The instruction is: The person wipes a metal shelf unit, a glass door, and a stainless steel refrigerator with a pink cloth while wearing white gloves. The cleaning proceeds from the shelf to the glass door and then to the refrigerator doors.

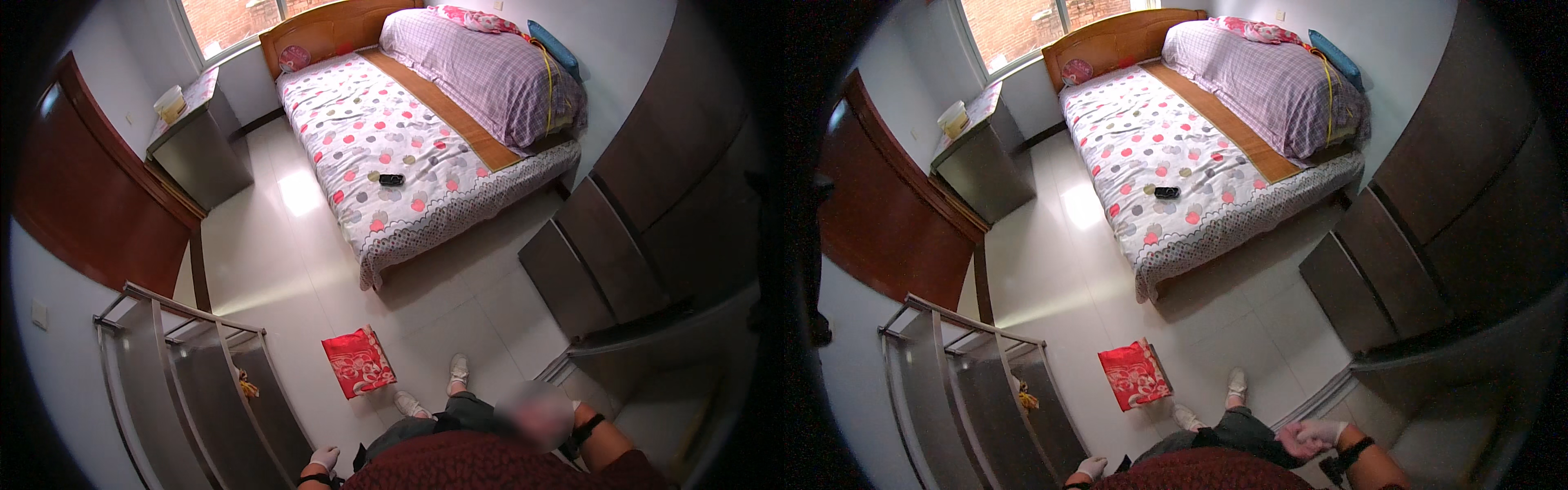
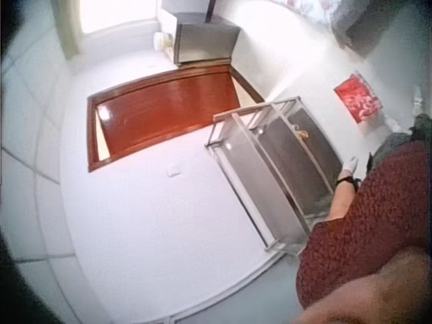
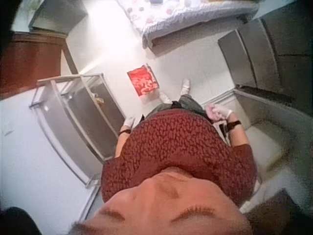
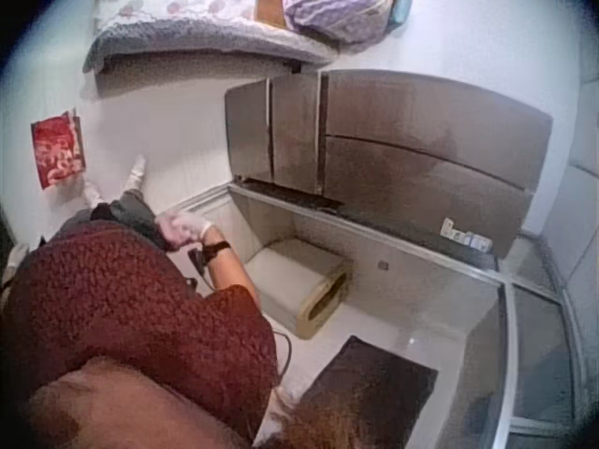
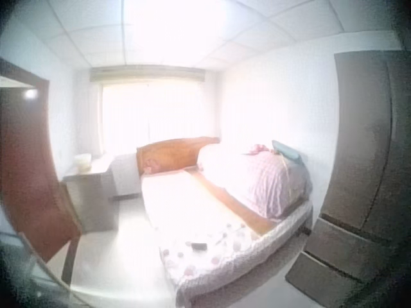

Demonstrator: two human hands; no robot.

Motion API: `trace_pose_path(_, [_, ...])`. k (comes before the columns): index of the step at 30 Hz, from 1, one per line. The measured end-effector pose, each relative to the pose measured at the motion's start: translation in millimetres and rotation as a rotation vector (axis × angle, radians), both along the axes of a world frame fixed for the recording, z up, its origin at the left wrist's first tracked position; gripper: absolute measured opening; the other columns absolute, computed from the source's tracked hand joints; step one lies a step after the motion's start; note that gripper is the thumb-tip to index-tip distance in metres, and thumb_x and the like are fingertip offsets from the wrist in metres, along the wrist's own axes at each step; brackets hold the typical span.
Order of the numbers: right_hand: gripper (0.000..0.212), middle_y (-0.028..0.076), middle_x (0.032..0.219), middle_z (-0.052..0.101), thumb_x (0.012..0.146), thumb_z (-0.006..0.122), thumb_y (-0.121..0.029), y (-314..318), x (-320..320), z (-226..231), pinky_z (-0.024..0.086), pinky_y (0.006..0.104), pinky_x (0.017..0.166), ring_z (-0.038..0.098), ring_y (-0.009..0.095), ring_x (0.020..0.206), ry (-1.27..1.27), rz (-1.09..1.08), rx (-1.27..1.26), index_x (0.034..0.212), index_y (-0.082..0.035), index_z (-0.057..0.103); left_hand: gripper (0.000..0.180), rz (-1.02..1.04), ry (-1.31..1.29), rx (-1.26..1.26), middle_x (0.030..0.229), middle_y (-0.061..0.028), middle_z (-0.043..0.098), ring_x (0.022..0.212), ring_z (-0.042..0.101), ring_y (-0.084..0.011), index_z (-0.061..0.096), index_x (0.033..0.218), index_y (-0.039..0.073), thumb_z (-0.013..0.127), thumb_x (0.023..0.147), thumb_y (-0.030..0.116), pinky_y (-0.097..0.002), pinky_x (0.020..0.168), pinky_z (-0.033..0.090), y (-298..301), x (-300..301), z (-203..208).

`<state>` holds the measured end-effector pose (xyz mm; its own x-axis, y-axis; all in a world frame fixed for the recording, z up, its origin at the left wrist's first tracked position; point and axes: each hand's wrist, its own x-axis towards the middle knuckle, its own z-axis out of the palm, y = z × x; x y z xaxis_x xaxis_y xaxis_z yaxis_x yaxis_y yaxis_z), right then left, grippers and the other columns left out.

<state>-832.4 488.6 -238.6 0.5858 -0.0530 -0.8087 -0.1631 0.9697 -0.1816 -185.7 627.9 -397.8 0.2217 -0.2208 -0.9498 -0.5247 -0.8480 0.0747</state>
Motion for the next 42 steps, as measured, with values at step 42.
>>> trace_pose_path(42, [0.011,0.002,0.067,0.053,0.089,0.064,-0.019,-15.4,-139.5,-69.8,0.045,0.0353,0.049,0.051,0.016,0.055,0.285,-0.506,-0.122,0.092,-0.009,0.062,0.051,-0.255,0.049,-0.277,0.134,-0.0188,0.067,0.131,0.059,-0.0323,0.066,0.136,0.006,0.058,0.097,0.038,-0.0404,0.112,0.044,-199.2,-136.3,52.3])
